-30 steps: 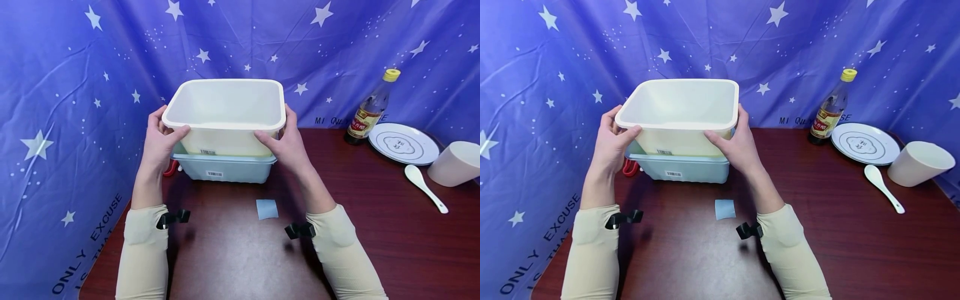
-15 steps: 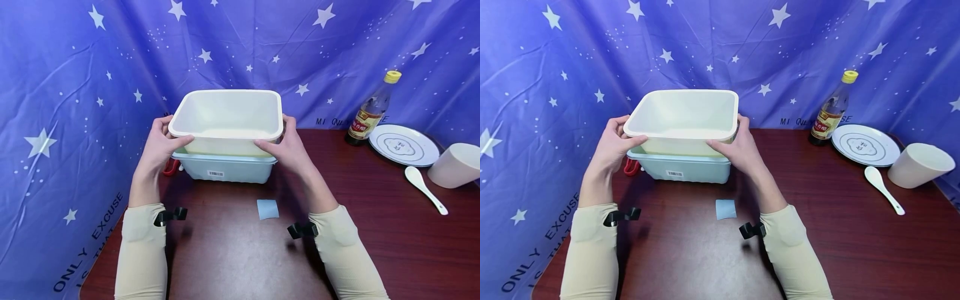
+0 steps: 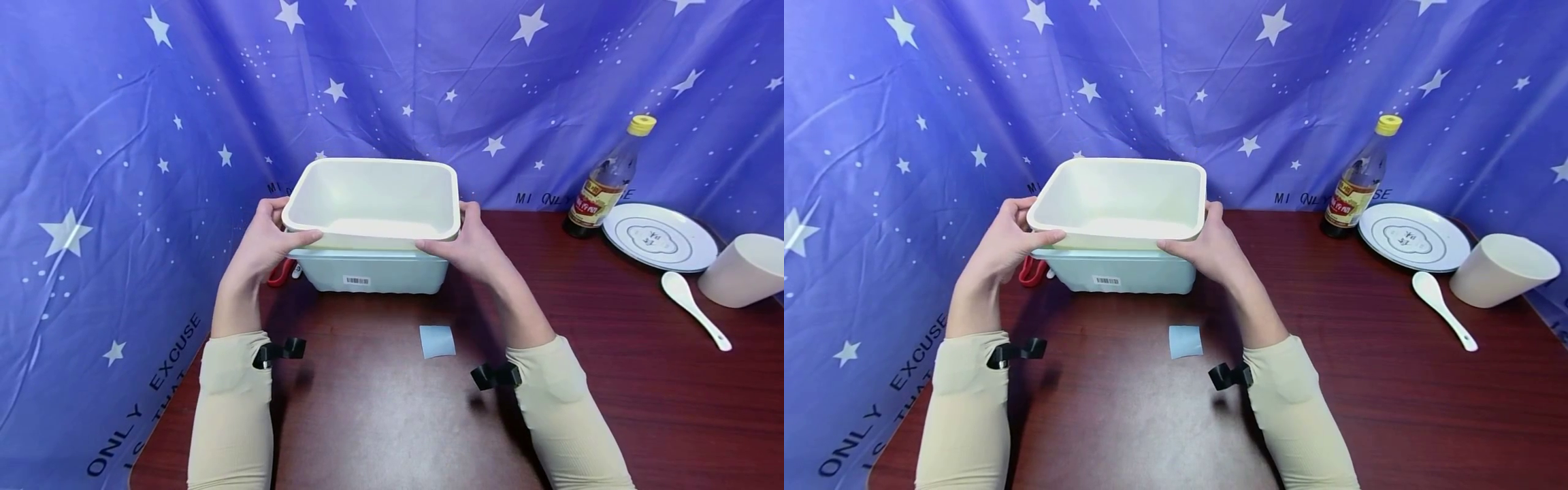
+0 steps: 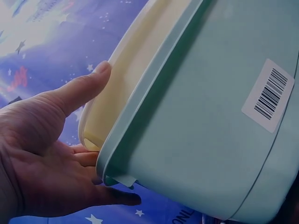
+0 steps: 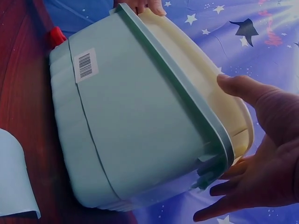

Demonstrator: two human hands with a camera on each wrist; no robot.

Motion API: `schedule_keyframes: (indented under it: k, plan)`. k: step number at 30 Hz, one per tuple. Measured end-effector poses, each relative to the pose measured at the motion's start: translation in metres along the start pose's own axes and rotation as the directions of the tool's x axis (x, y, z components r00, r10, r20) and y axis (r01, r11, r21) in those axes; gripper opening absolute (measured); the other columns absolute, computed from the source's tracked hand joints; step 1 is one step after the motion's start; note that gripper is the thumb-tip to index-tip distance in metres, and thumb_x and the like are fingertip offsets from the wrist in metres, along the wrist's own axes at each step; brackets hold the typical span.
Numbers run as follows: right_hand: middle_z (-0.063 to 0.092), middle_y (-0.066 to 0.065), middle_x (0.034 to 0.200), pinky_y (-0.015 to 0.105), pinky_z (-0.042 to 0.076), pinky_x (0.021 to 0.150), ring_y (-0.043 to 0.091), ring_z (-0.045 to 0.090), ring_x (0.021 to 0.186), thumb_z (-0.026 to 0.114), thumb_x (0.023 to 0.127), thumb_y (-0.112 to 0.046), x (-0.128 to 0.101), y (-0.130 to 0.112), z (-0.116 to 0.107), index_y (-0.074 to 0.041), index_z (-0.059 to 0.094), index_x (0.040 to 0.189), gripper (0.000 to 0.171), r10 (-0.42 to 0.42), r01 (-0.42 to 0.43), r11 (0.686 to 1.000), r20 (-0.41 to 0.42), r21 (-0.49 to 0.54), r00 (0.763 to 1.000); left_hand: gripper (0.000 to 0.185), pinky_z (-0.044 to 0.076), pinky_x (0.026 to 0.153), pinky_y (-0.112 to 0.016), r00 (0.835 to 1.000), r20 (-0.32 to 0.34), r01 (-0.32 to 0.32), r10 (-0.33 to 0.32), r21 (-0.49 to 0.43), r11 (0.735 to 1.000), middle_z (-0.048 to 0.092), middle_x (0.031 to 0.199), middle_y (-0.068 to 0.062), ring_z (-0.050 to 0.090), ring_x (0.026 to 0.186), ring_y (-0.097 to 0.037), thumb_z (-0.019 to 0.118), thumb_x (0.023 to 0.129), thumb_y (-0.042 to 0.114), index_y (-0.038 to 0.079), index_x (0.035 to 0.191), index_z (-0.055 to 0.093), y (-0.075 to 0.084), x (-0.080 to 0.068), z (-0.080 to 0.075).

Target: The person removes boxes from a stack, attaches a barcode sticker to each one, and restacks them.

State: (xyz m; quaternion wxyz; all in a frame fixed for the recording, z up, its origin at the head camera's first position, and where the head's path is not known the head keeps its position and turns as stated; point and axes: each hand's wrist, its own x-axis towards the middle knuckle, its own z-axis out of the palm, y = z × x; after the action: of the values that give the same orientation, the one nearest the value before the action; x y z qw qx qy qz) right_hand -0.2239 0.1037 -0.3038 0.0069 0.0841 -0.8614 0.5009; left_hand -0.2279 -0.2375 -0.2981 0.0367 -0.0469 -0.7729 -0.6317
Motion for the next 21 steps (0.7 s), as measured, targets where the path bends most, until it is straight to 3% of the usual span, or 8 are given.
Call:
schedule_keyframes:
  k: [7, 11, 14, 17, 21]
  plan:
    - [0.054, 0.023, 0.132, 0.043, 0.036, 0.108, 0.032, 0.050, 0.126, 0.085, 0.081, -0.036, 0.0001, 0.0022, 0.0013, 0.001, 0.022, 0.149, 0.099, 0.005, -0.004, 0.999, 0.025, -0.034, 1.000, 0.089, 0.053, 0.083, -0.025, 0.999, 0.015, 0.042, -0.044, 0.124, 0.991, 0.048, 0.140, -0.023, 0.057, 0.117, -0.029, 0.085, 0.081, 0.005, -0.006, 0.145, 0.024, 0.0003, -0.0011, 0.0008]
    - [0.045, 0.026, 0.144, 0.046, 0.035, 0.111, 0.035, 0.046, 0.133, 0.085, 0.081, -0.037, 0.0001, 0.0010, 0.0013, 0.000, 0.023, 0.151, 0.101, 0.004, -0.003, 0.997, 0.013, -0.081, 1.000, 0.089, 0.052, 0.085, -0.027, 0.998, 0.013, 0.059, -0.062, 0.169, 0.984, 0.047, 0.141, -0.023, 0.056, 0.120, -0.032, 0.085, 0.081, 0.008, -0.007, 0.145, 0.024, 0.0022, -0.0011, 0.0028]
    - [0.047, 0.024, 0.142, 0.047, 0.036, 0.110, 0.035, 0.047, 0.131, 0.085, 0.081, -0.037, 0.0002, 0.0002, 0.0011, 0.000, 0.024, 0.152, 0.100, 0.004, -0.003, 0.996, 0.011, -0.095, 1.000, 0.090, 0.052, 0.086, -0.029, 0.997, 0.009, 0.072, -0.075, 0.172, 0.982, 0.046, 0.140, -0.023, 0.055, 0.120, -0.033, 0.085, 0.082, 0.007, -0.007, 0.146, 0.024, 0.0048, -0.0018, 0.0047]
    - [0.056, 0.021, 0.129, 0.047, 0.038, 0.106, 0.033, 0.052, 0.123, 0.084, 0.081, -0.036, 0.0001, -0.0003, 0.0014, -0.001, 0.023, 0.153, 0.100, 0.011, -0.009, 0.996, 0.023, -0.091, 1.000, 0.091, 0.051, 0.090, -0.033, 0.996, 0.002, 0.089, -0.091, 0.192, 0.977, 0.046, 0.141, -0.023, 0.054, 0.121, -0.033, 0.085, 0.082, 0.008, -0.007, 0.147, 0.023, 0.0069, -0.0028, 0.0058]
    - [0.056, 0.021, 0.130, 0.047, 0.038, 0.106, 0.033, 0.052, 0.123, 0.084, 0.082, -0.037, -0.0002, -0.0012, 0.0025, -0.002, 0.021, 0.154, 0.103, 0.024, -0.022, 0.996, 0.023, -0.092, 0.999, 0.095, 0.047, 0.100, -0.043, 0.994, -0.011, 0.105, -0.104, 0.201, 0.974, 0.045, 0.145, -0.024, 0.051, 0.126, -0.034, 0.085, 0.082, 0.009, -0.007, 0.151, 0.021, 0.0074, -0.0025, 0.0068]
